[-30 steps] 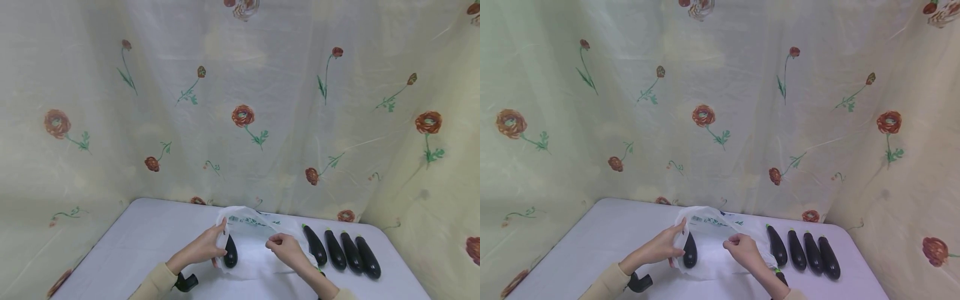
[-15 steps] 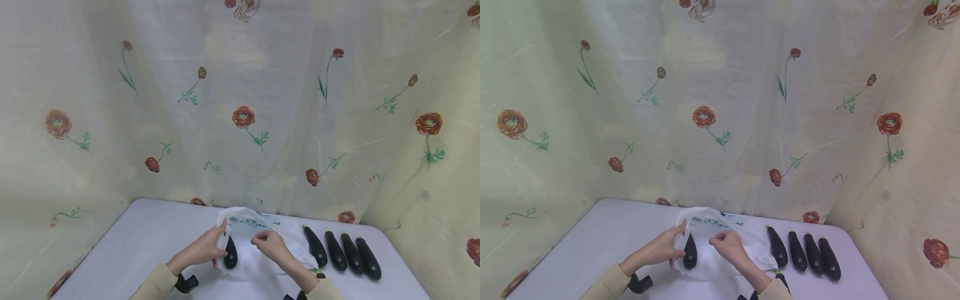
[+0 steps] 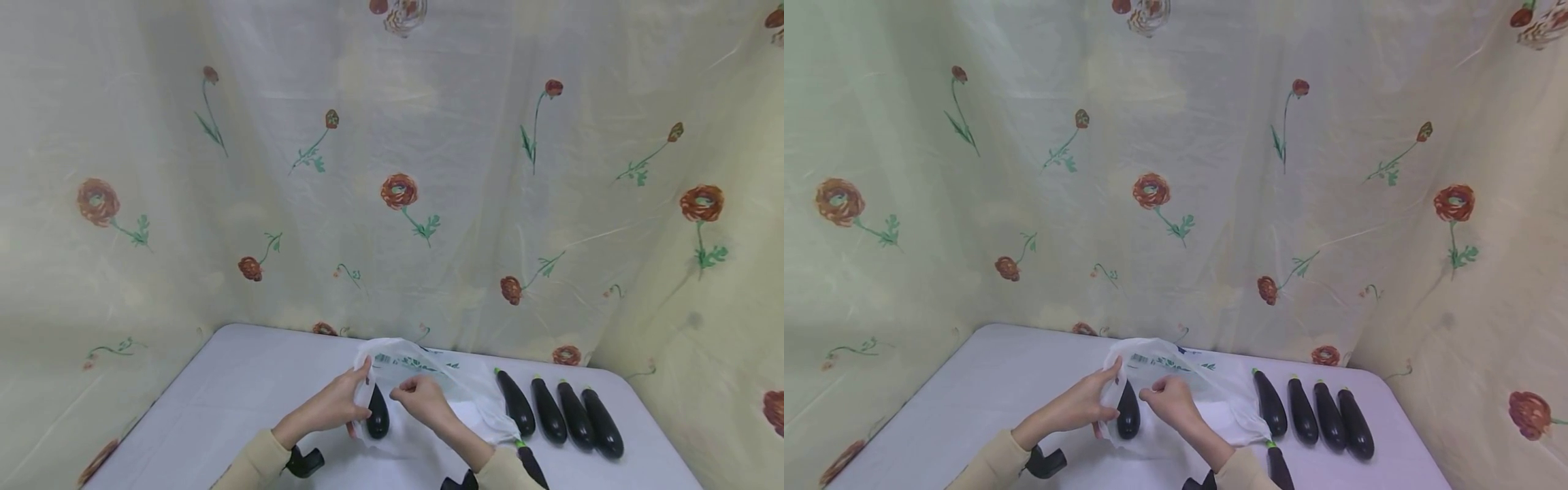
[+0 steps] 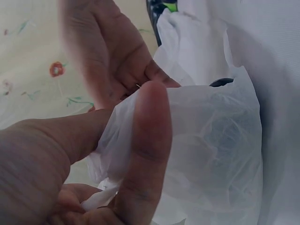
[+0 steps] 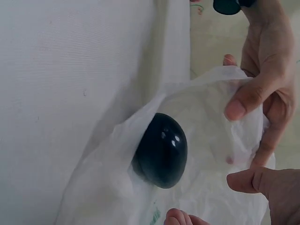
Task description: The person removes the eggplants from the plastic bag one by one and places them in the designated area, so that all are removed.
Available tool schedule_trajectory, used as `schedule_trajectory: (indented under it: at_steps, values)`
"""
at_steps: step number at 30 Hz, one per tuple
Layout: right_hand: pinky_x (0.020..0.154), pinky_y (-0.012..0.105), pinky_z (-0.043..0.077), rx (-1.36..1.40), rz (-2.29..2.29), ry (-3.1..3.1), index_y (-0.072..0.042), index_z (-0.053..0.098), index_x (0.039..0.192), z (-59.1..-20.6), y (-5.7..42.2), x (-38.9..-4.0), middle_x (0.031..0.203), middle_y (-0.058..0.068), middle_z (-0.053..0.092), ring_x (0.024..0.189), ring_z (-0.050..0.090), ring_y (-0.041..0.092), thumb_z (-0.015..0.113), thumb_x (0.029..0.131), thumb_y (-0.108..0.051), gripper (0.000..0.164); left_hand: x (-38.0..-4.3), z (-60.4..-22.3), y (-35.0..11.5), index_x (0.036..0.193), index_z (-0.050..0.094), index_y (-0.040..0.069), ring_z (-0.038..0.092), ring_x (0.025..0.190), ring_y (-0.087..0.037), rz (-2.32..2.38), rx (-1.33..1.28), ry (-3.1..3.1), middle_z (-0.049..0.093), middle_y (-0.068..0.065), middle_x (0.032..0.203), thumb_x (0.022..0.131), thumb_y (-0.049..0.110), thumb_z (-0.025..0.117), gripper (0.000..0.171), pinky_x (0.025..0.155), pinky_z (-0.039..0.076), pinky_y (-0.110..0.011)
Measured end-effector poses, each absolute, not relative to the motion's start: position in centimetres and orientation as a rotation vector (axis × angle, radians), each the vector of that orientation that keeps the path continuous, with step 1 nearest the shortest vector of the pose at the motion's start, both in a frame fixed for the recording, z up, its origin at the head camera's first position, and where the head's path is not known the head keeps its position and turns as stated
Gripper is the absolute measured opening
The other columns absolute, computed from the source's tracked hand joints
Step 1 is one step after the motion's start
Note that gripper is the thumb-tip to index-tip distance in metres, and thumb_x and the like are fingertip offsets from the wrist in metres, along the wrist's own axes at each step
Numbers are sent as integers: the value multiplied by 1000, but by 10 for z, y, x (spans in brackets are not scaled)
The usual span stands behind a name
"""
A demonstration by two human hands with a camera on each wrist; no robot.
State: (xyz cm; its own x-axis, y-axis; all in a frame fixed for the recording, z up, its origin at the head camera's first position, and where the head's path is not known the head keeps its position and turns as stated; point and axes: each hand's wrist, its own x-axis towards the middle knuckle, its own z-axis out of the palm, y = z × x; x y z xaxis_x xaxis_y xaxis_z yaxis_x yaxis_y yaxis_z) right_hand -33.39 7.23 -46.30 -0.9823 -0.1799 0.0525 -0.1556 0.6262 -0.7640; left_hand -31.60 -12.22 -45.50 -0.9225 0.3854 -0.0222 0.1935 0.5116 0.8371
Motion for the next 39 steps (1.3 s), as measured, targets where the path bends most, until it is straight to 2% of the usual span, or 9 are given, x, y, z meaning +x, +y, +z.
schedule_trajectory:
  at_steps: [8,12,18,27,34,39]
  values:
    - [63,30,55,-264,-1274,2809,1,70,96,-470,65,-339,89,10,68,76,59,17,69,83,-28,32,-317,-456,-123,154,11,1,60,58,-16,1364,528,2551,30,-26,151,80,-1,72,96,47,58,-32]
    - [65,32,55,-259,-1268,2812,3,69,98,-469,62,-342,92,12,68,78,60,19,70,82,-30,36,-317,-455,-123,154,11,0,61,60,-16,1372,549,2548,33,-26,149,80,-1,71,96,47,58,-32]
    - [62,30,53,-251,-1297,2792,3,69,95,-473,58,-344,88,12,68,75,58,18,71,81,-31,37,-317,-457,-124,154,11,0,60,71,-17,1365,556,2560,44,-23,136,79,0,72,97,47,58,-32]
    - [61,27,53,-243,-1278,2720,2,70,92,-476,53,-343,84,8,67,73,58,16,69,82,-33,36,-316,-456,-124,154,12,1,59,69,-16,1338,544,2561,39,-25,145,80,1,72,95,53,59,-45]
    - [62,28,54,-260,-1290,2698,1,71,91,-483,49,-346,80,6,66,72,58,15,70,83,-28,30,-315,-455,-124,154,12,0,58,69,-16,1335,542,2566,39,-25,144,80,1,73,96,53,59,-44]
    - [57,24,52,-295,-1285,2716,2,71,86,-490,44,-345,74,5,66,68,58,14,70,81,-26,28,-315,-456,-124,154,12,1,57,70,-18,1330,551,2576,38,-27,144,80,0,72,95,52,58,-44]
